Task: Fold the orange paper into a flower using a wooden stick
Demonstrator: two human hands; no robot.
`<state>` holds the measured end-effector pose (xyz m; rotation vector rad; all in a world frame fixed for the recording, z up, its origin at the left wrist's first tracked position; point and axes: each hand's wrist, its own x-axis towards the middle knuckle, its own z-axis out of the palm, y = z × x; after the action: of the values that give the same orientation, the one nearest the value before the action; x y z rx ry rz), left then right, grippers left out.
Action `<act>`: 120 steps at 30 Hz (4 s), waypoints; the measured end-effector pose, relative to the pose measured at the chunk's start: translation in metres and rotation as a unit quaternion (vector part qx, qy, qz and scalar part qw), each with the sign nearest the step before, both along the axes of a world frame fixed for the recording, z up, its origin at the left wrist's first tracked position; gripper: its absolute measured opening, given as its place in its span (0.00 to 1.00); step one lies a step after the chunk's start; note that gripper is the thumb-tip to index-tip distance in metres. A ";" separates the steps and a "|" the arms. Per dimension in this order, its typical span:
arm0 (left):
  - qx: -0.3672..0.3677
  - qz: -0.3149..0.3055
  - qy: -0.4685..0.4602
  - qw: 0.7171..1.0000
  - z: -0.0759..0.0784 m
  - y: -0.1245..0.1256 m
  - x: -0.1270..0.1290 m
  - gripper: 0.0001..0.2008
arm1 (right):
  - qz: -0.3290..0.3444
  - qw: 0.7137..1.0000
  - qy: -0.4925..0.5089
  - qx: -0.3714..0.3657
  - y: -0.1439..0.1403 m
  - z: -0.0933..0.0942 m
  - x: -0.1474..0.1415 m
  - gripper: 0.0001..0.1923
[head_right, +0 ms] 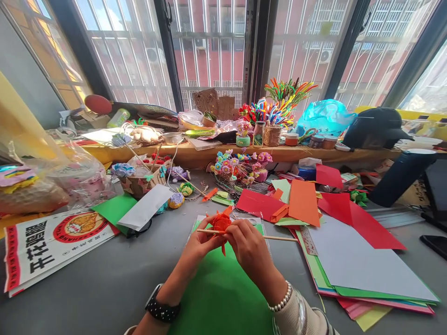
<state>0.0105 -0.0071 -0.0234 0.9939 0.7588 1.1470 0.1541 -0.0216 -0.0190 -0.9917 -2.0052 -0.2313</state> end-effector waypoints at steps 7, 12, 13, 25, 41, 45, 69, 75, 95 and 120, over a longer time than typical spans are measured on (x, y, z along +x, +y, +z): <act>0.107 0.008 0.066 0.992 -0.003 -0.001 0.000 0.22 | 0.010 0.987 0.071 -0.147 0.001 -0.002 0.005 0.06; 0.154 0.021 0.111 0.982 -0.008 -0.001 -0.001 0.21 | 0.012 0.985 0.067 -0.156 0.001 0.001 0.007 0.09; 0.157 0.019 0.112 0.981 -0.009 0.000 -0.002 0.21 | 0.011 0.987 0.063 -0.147 0.001 0.001 0.007 0.09; 0.130 -0.042 0.052 0.989 -0.009 0.003 -0.002 0.22 | 0.019 0.991 0.049 -0.120 0.001 -0.005 0.006 0.07; 0.055 -0.094 0.050 0.993 -0.002 -0.001 -0.006 0.28 | 0.017 0.986 0.038 -0.160 0.001 -0.011 0.007 0.07; 0.043 -0.090 0.041 0.994 -0.003 -0.001 -0.004 0.30 | 0.020 0.982 0.055 -0.178 0.000 -0.010 0.005 0.07; 0.047 -0.095 0.051 0.993 -0.006 0.001 -0.005 0.31 | -0.007 0.989 0.073 -0.128 -0.003 -0.008 -0.001 0.06; 0.058 -0.068 0.027 0.996 -0.007 0.000 -0.004 0.29 | -0.016 0.997 0.042 -0.070 -0.005 -0.009 -0.003 0.05; 0.036 -0.113 0.020 0.993 -0.008 0.002 -0.006 0.33 | -0.017 1.000 -0.020 0.010 -0.004 -0.004 0.000 0.06; 0.136 -0.048 -0.015 0.990 0.001 -0.007 -0.009 0.26 | -0.055 0.995 0.083 0.022 -0.012 0.014 0.026 0.04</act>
<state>0.0015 -0.0139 -0.0220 1.2235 0.5338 1.1989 0.1803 -0.0334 -0.0054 -1.0602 -1.7905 -0.2429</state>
